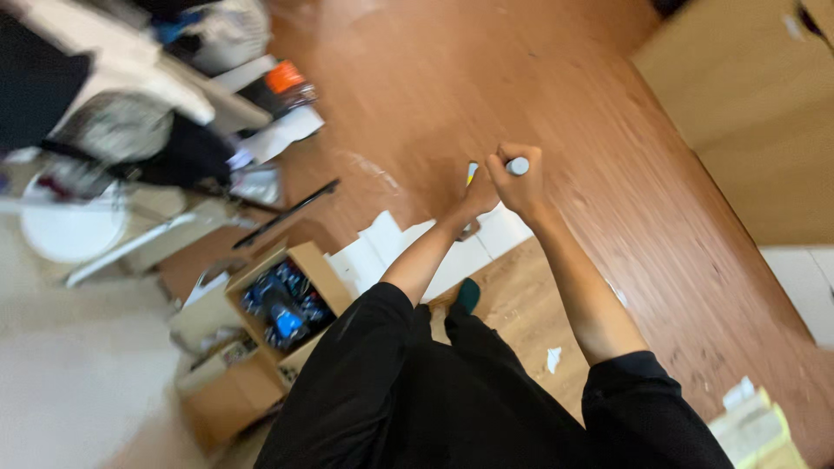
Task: The person sweeps debris from a wooden floor and onto white paper using a squeegee tool.
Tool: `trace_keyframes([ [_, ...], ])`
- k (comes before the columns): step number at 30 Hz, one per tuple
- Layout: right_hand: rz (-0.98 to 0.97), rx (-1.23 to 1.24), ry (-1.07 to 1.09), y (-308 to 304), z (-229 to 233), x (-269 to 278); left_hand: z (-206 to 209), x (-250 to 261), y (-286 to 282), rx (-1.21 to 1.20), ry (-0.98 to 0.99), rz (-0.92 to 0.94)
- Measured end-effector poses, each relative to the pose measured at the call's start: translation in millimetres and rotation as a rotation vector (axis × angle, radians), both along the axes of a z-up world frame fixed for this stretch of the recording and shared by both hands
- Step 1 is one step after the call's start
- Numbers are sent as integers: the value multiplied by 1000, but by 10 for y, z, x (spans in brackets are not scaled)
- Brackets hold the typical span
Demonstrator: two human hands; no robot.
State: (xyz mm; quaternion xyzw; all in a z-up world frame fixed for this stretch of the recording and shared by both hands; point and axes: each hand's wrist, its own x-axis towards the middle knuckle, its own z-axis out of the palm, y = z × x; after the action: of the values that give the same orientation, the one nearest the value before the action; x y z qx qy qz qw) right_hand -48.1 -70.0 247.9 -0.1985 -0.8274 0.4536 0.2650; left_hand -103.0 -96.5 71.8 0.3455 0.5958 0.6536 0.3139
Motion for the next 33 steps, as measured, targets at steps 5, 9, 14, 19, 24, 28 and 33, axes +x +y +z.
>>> trace_keyframes([
  [5, 254, -317, 95, -695, -70, -773, -191, -802, -945, -205, 99, 196],
  [9, 356, -306, 116, -1246, -246, -1198, -521, -1263, -1585, -287, 140, 334],
  [14, 409, -431, 163, -1641, -647, -1399, -534, -1474, -2287, -222, 175, 317],
  [19, 392, -499, 97, -1808, -992, -1253, -703, -1346, -2602, -298, 204, 261],
  [24, 344, -440, 15, -1765, -1026, -897, -919, -1078, -2529, -463, 133, 204],
  [28, 282, -427, -61, -1480, -872, -502, -965, -752, -2160, -374, 133, 147],
  [33, 234, -359, -50, -1022, -644, 87, -861, -113, -1478, -352, 91, 13],
])
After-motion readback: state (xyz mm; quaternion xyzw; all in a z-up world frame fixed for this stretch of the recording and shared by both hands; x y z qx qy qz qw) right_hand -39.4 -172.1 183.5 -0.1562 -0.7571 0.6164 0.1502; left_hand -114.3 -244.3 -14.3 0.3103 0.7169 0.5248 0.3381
